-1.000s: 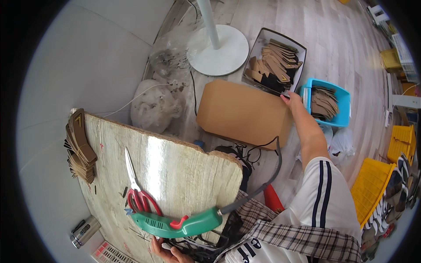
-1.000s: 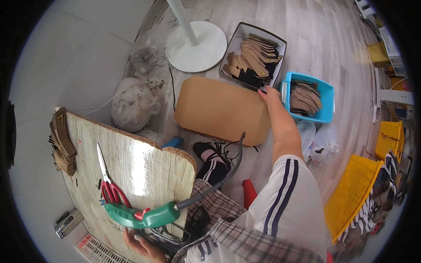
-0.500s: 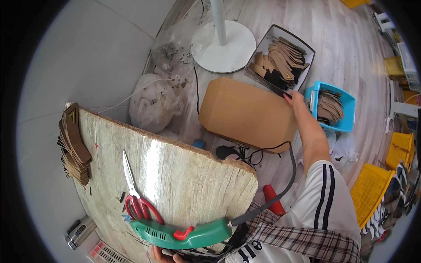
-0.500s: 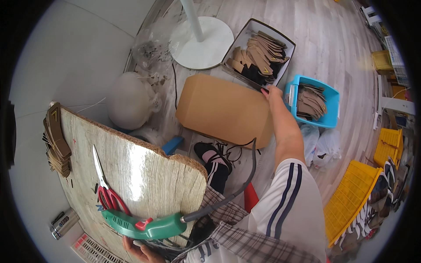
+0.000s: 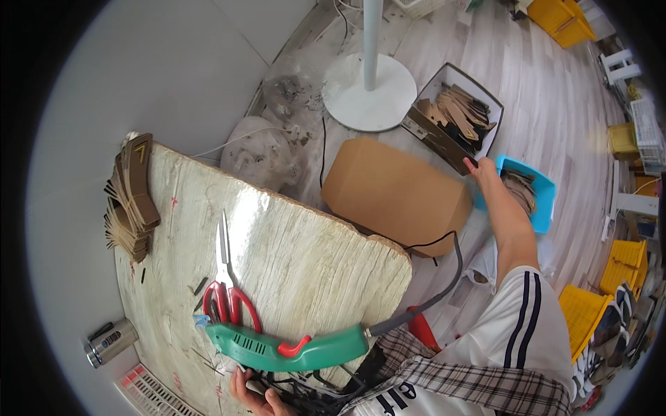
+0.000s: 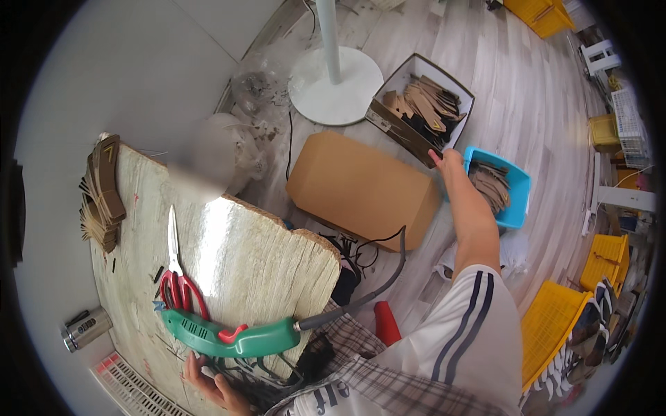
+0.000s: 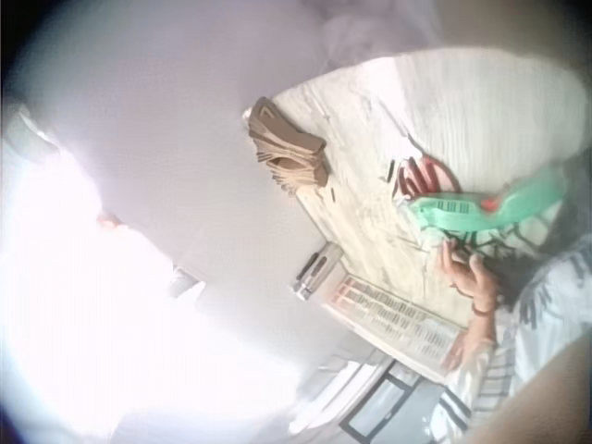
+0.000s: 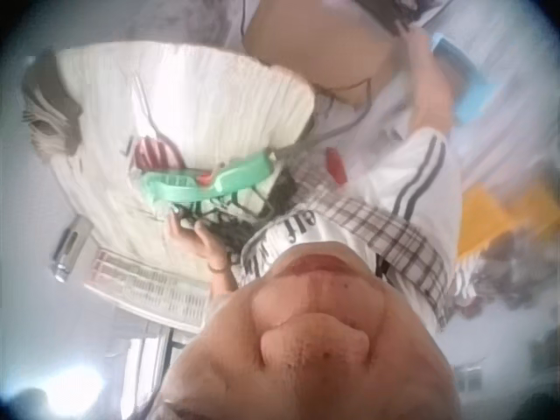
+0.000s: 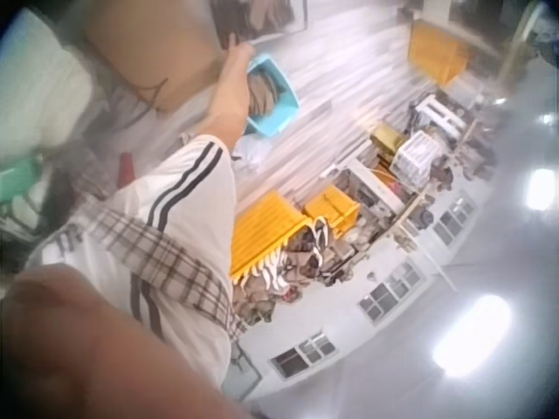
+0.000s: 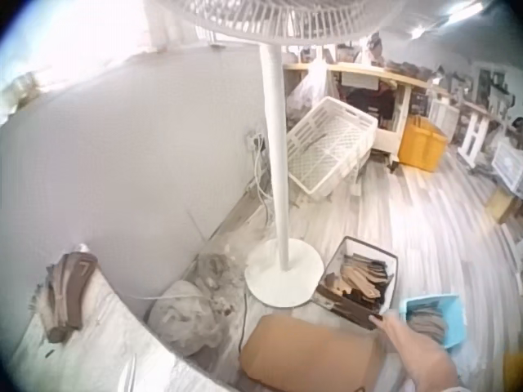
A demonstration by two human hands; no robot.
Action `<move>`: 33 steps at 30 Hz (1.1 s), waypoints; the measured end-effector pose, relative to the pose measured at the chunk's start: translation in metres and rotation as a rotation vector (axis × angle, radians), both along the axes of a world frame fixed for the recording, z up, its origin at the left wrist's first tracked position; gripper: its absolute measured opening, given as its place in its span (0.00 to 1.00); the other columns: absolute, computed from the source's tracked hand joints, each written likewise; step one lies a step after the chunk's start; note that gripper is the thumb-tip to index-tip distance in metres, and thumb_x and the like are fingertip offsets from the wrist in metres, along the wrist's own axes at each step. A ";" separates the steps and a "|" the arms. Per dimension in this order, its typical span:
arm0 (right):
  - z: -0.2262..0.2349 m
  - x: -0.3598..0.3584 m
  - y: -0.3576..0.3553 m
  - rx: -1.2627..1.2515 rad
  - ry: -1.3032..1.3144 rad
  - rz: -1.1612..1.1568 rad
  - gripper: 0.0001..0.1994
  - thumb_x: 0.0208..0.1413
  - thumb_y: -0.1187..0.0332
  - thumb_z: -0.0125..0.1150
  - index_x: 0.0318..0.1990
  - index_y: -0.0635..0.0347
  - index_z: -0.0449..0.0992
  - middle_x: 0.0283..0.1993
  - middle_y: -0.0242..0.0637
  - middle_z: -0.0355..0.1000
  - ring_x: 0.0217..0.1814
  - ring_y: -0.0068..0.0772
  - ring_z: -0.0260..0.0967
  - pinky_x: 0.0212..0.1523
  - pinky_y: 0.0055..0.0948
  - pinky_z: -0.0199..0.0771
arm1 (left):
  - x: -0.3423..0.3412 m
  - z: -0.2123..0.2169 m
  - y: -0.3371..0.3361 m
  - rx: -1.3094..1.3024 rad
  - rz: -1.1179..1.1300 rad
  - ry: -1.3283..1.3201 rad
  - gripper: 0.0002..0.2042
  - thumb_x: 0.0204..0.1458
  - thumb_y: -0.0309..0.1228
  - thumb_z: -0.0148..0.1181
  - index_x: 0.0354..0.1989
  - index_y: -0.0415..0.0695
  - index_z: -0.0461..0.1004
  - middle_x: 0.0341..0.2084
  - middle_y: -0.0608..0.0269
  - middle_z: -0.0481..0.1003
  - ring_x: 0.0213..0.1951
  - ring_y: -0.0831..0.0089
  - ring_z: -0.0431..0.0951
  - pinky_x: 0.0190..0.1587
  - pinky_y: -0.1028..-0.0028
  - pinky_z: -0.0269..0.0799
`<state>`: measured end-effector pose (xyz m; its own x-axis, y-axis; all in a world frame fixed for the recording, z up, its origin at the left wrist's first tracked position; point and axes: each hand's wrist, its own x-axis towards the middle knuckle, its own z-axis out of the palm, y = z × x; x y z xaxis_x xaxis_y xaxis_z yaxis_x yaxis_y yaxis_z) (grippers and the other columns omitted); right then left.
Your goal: The person uses a green rotary tool to trim the edges of small cardboard pieces marked with yellow arrows. After trimming, the person stacks the pieces and places them into a white plastic bag, then transfers the bag contents into a black tray.
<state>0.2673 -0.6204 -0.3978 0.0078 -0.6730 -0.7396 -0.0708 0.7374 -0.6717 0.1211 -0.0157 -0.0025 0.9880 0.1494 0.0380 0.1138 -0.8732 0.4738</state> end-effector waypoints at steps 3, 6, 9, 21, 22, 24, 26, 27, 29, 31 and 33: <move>0.025 0.010 -0.015 0.078 0.060 -0.005 0.15 0.57 0.80 0.36 0.52 0.72 0.61 0.53 0.67 0.52 0.43 0.71 0.59 0.25 0.46 0.85 | -0.005 0.000 0.006 -0.076 0.008 -0.005 0.31 0.57 0.50 0.44 0.60 0.35 0.58 0.54 0.47 0.62 0.55 0.55 0.61 0.59 0.59 0.53; 0.048 -0.004 -0.018 0.120 0.073 0.053 0.17 0.59 0.77 0.35 0.54 0.73 0.58 0.56 0.71 0.48 0.44 0.79 0.57 0.25 0.48 0.85 | 0.002 0.000 0.002 -0.182 -0.032 -0.096 0.27 0.57 0.43 0.47 0.58 0.34 0.59 0.54 0.52 0.60 0.48 0.63 0.66 0.55 0.65 0.59; 0.077 -0.021 -0.024 0.026 0.074 0.136 0.15 0.62 0.68 0.42 0.48 0.73 0.66 0.45 0.69 0.62 0.38 0.70 0.65 0.22 0.40 0.83 | -0.007 -0.021 0.026 -0.332 -0.043 -0.141 0.25 0.57 0.37 0.49 0.58 0.33 0.60 0.56 0.50 0.59 0.52 0.62 0.64 0.55 0.64 0.61; 0.340 -0.168 -0.067 -1.351 0.669 1.636 0.16 0.58 0.64 0.52 0.35 0.73 0.76 0.30 0.45 0.75 0.31 0.40 0.74 0.35 0.32 0.77 | -0.038 -0.017 0.067 -0.303 0.036 -0.342 0.16 0.48 0.25 0.59 0.48 0.41 0.72 0.53 0.53 0.65 0.56 0.58 0.64 0.57 0.66 0.60; 0.353 -0.188 -0.106 -1.068 0.302 1.467 0.12 0.57 0.70 0.50 0.34 0.75 0.74 0.31 0.43 0.74 0.30 0.37 0.73 0.34 0.29 0.79 | -0.046 -0.024 0.080 -0.357 0.112 -0.384 0.15 0.49 0.25 0.58 0.48 0.40 0.72 0.52 0.54 0.66 0.55 0.60 0.65 0.56 0.67 0.61; 0.386 -0.195 -0.113 -0.509 -0.119 1.044 0.08 0.55 0.78 0.46 0.33 0.76 0.71 0.31 0.41 0.72 0.29 0.34 0.72 0.33 0.27 0.82 | -0.060 -0.024 0.097 -0.510 0.244 -0.429 0.14 0.51 0.26 0.58 0.47 0.40 0.72 0.49 0.56 0.68 0.52 0.64 0.67 0.54 0.69 0.62; 0.449 -0.196 -0.080 -0.279 -0.192 0.855 0.06 0.52 0.79 0.45 0.32 0.72 0.70 0.30 0.40 0.72 0.29 0.33 0.73 0.32 0.26 0.83 | -0.076 -0.021 0.107 -0.751 0.355 -0.450 0.13 0.52 0.27 0.57 0.47 0.40 0.72 0.45 0.59 0.69 0.48 0.69 0.68 0.52 0.73 0.63; 0.474 -0.200 -0.068 -0.293 -0.188 0.885 0.06 0.51 0.79 0.46 0.32 0.71 0.69 0.29 0.39 0.72 0.28 0.32 0.73 0.30 0.26 0.82 | -0.079 -0.022 0.107 -0.808 0.359 -0.523 0.12 0.53 0.27 0.57 0.46 0.39 0.72 0.40 0.64 0.70 0.43 0.76 0.69 0.47 0.77 0.64; 0.493 -0.206 -0.034 -0.353 -0.206 1.012 0.05 0.49 0.79 0.46 0.32 0.68 0.69 0.28 0.38 0.71 0.28 0.31 0.73 0.29 0.26 0.82 | -0.094 -0.015 0.101 -1.044 0.327 -0.508 0.13 0.55 0.28 0.56 0.47 0.38 0.71 0.39 0.65 0.71 0.40 0.79 0.70 0.44 0.79 0.65; 0.525 -0.204 0.021 -0.494 -0.284 1.172 0.05 0.47 0.79 0.48 0.32 0.66 0.69 0.28 0.37 0.70 0.27 0.31 0.72 0.28 0.26 0.81 | -0.109 0.009 0.090 -1.254 0.236 -0.337 0.14 0.58 0.29 0.51 0.51 0.37 0.69 0.44 0.60 0.72 0.44 0.75 0.74 0.48 0.75 0.69; 0.561 -0.199 0.106 -0.501 -0.311 1.266 0.12 0.41 0.80 0.50 0.37 0.65 0.69 0.29 0.36 0.70 0.27 0.31 0.70 0.31 0.29 0.79 | -0.121 0.026 0.079 -1.453 0.119 -0.214 0.17 0.59 0.31 0.50 0.54 0.37 0.65 0.47 0.56 0.71 0.46 0.70 0.74 0.48 0.71 0.71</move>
